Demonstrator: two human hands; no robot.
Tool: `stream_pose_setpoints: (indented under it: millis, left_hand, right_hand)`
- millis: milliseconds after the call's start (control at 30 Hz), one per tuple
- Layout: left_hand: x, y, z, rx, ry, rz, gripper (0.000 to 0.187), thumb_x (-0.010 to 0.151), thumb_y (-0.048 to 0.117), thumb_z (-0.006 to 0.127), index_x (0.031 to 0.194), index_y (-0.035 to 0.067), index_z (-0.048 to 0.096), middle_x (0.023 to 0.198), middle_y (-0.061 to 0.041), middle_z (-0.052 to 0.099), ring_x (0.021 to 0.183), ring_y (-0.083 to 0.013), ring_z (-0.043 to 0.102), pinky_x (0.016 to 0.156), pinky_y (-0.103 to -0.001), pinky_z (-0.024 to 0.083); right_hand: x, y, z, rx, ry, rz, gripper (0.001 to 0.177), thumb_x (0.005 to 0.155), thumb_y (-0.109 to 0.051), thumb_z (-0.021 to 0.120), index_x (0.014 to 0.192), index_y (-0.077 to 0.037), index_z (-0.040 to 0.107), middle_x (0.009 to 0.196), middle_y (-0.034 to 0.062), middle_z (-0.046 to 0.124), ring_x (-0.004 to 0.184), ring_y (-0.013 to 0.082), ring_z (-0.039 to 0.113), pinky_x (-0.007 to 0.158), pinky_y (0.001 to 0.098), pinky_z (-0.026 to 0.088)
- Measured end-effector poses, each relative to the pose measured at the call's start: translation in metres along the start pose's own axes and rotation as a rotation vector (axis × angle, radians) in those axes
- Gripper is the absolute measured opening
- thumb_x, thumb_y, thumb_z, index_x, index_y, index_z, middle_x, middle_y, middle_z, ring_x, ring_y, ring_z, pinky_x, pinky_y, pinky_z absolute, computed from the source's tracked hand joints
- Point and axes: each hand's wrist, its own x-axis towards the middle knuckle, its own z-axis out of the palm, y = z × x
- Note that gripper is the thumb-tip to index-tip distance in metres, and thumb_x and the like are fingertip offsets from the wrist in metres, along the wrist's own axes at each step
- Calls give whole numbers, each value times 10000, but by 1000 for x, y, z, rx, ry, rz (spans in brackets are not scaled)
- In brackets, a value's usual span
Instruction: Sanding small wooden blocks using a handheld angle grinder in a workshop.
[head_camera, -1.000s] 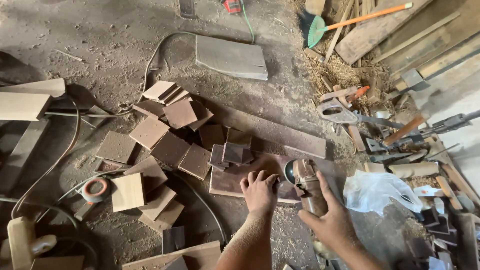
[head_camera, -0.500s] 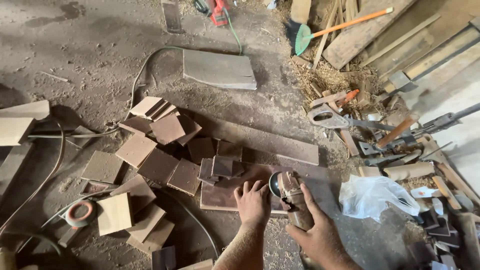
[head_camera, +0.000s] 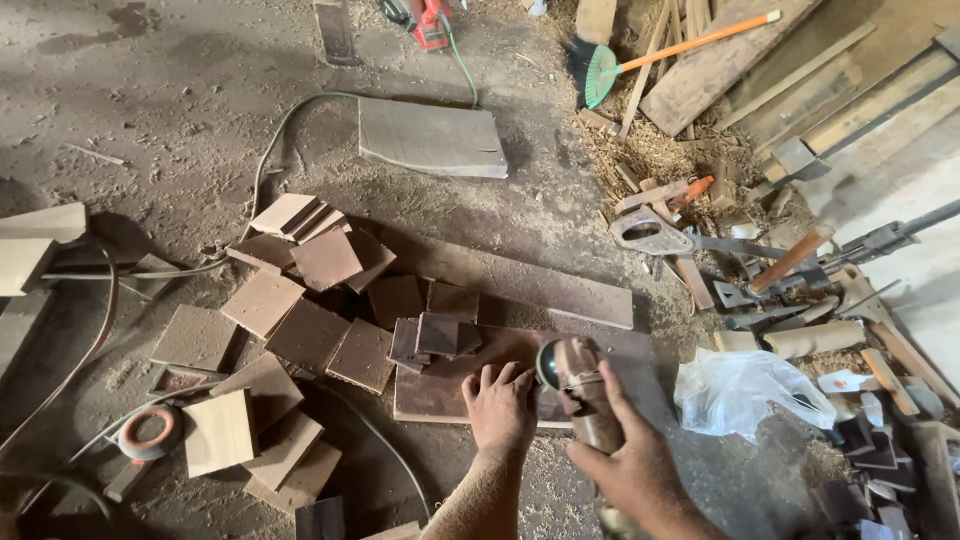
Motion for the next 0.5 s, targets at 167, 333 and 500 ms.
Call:
stream_pose_setpoints:
  millis: [167, 333, 500]
  left_hand:
    - [0, 2, -2, -16, 50, 12, 284, 951, 382, 638, 1199, 297, 748, 1202, 103, 654, 1081, -184, 541, 1094, -502, 288]
    - [3, -1, 7, 0, 39, 19, 309, 972, 436, 606, 1215, 298, 738, 1249, 97, 656, 1077, -167, 549, 1081, -494, 293]
    - [2, 1, 1, 9, 18, 19, 311, 979, 427, 605, 1236, 306, 732, 1240, 99, 654, 1085, -171, 540, 1102, -492, 282]
  right_hand:
    - [4, -4, 1, -52, 70, -52, 1139, 668, -186, 802, 1638, -341, 225, 1231, 31, 742, 923, 169, 761, 774, 294, 615]
    - [8, -12, -9, 6, 42, 4, 1180, 697, -161, 800, 1657, -297, 128, 1132, 109, 739, 774, 183, 765, 567, 270, 617]
    - [3, -12, 0, -36, 25, -39, 1163, 705, -214, 822, 1648, -333, 150, 1193, 68, 721, 891, 159, 769, 665, 264, 652]
